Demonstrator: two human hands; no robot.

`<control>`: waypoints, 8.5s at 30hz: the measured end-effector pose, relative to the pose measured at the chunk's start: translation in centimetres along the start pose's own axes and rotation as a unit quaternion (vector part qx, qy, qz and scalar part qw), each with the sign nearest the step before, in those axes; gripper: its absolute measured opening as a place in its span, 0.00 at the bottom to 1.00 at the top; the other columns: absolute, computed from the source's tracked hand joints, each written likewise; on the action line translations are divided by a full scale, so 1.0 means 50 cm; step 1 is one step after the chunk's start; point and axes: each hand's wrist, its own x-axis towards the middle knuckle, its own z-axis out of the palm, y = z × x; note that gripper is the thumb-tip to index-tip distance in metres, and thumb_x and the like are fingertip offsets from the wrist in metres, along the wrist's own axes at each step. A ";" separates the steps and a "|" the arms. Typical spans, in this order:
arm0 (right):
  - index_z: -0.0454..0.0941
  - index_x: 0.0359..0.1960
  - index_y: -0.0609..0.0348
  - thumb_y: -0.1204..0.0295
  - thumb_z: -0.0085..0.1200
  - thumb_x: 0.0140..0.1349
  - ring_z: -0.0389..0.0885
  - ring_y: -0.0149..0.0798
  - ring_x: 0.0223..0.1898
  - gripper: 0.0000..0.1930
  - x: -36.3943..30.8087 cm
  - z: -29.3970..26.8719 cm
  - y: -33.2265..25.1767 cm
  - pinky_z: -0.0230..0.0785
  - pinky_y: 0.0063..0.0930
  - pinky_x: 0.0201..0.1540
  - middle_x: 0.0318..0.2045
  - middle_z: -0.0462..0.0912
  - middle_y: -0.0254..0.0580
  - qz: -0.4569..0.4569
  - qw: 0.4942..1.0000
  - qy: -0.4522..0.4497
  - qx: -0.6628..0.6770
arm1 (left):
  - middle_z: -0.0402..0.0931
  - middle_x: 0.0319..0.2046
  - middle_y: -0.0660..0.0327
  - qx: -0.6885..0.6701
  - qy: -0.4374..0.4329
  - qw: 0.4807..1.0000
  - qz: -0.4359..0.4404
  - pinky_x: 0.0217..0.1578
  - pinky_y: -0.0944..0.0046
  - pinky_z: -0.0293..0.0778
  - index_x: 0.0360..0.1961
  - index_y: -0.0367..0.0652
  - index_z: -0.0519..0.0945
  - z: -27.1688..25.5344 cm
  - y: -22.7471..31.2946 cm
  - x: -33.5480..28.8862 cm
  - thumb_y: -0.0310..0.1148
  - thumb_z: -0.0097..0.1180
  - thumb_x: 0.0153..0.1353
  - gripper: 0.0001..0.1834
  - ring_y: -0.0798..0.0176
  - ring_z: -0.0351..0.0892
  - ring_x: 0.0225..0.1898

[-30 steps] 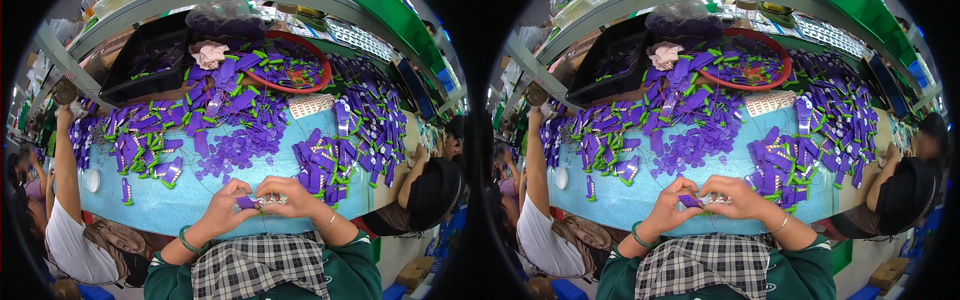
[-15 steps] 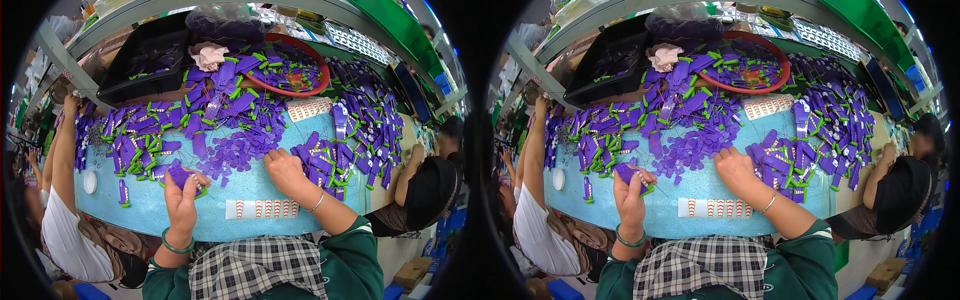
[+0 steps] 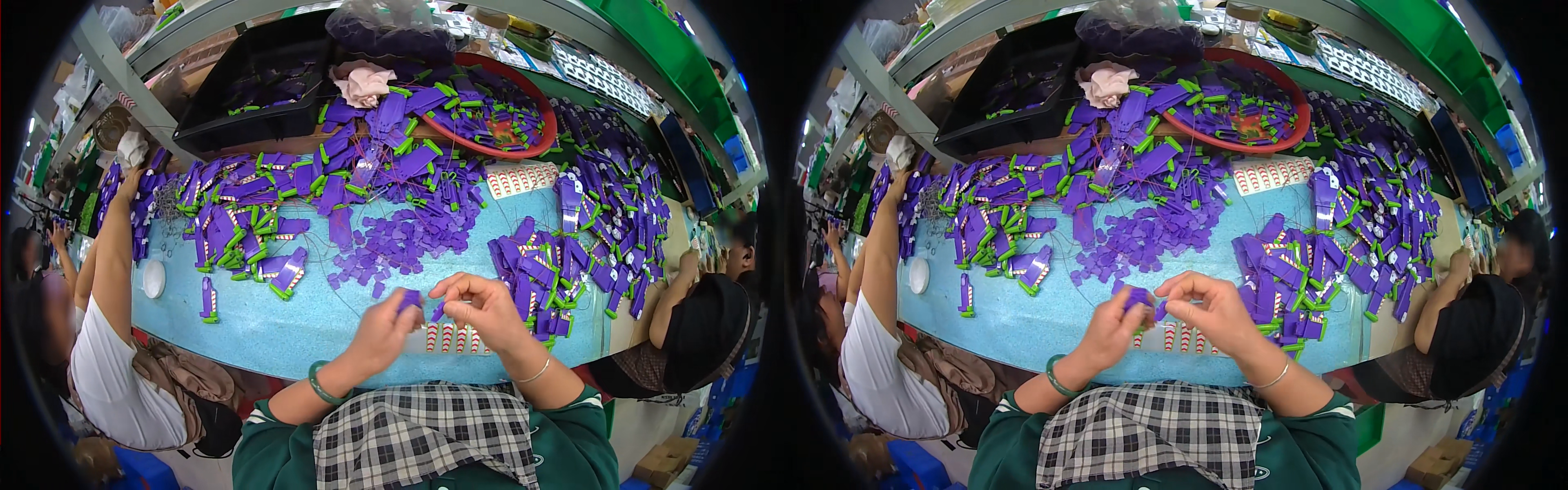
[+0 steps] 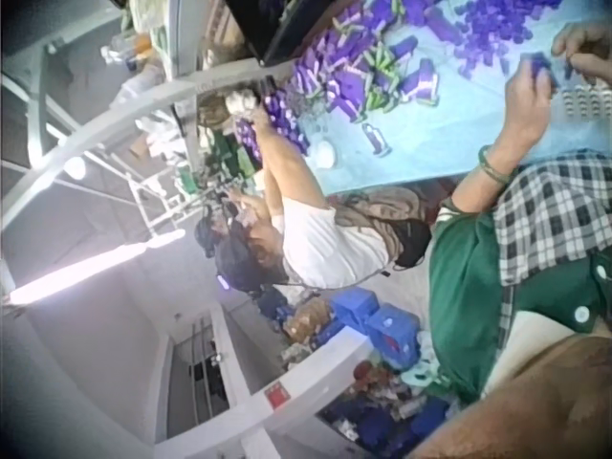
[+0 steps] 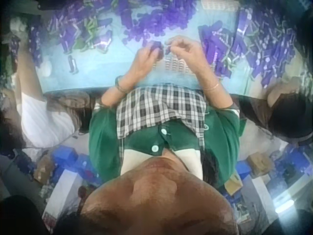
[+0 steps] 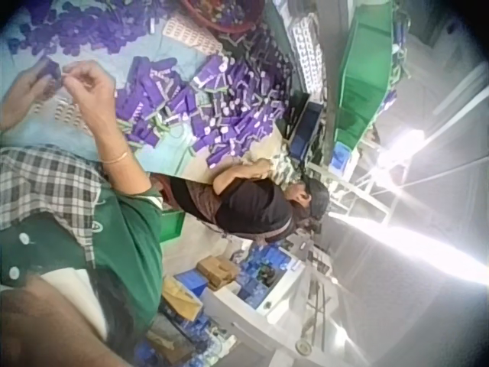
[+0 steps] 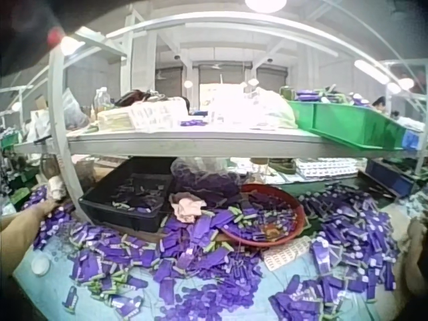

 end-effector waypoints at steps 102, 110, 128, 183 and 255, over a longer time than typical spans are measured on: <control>0.75 0.32 0.61 0.79 0.59 0.57 0.74 0.23 0.33 0.05 -0.001 0.068 0.055 0.68 0.20 0.40 0.30 0.78 0.31 -0.014 0.997 0.064 -0.035 | 0.68 0.55 0.56 -0.451 -0.063 0.884 -0.103 0.49 0.54 0.78 0.64 0.44 0.56 -0.013 -0.004 -0.018 0.27 0.41 0.66 0.25 0.59 0.74 0.52; 0.76 0.31 0.62 0.79 0.60 0.55 0.74 0.25 0.33 0.05 -0.002 0.067 0.076 0.68 0.21 0.39 0.29 0.78 0.33 -0.054 0.993 0.084 -0.065 | 0.68 0.55 0.55 -0.461 -0.068 0.879 -0.102 0.52 0.53 0.76 0.65 0.44 0.54 -0.011 -0.008 -0.016 0.23 0.42 0.62 0.30 0.58 0.73 0.54; 0.75 0.34 0.60 0.72 0.65 0.47 0.76 0.40 0.31 0.14 -0.002 0.053 0.048 0.69 0.30 0.35 0.32 0.78 0.42 -0.226 0.912 0.079 -0.333 | 0.72 0.41 0.59 -0.152 -0.112 0.980 0.055 0.37 0.62 0.80 0.52 0.37 0.66 -0.002 -0.017 -0.031 0.34 0.44 0.70 0.15 0.65 0.75 0.46; 0.72 0.45 0.64 0.79 0.56 0.59 0.75 0.26 0.42 0.12 -0.024 -0.037 0.052 0.70 0.24 0.43 0.39 0.77 0.35 -0.137 0.971 0.068 -0.184 | 0.74 0.26 0.57 0.162 -0.063 0.957 0.232 0.28 0.65 0.71 0.28 0.35 0.78 -0.005 0.062 0.091 0.21 0.62 0.51 0.04 0.59 0.76 0.27; 0.76 0.24 0.55 0.68 0.58 0.51 0.79 0.42 0.26 0.06 0.081 -0.033 -0.034 0.70 0.35 0.24 0.23 0.74 0.38 -0.243 0.744 -0.104 -0.613 | 0.77 0.27 0.61 0.145 -0.038 0.982 0.117 0.31 0.68 0.71 0.26 0.36 0.77 -0.103 0.064 -0.002 0.21 0.62 0.50 0.04 0.69 0.75 0.29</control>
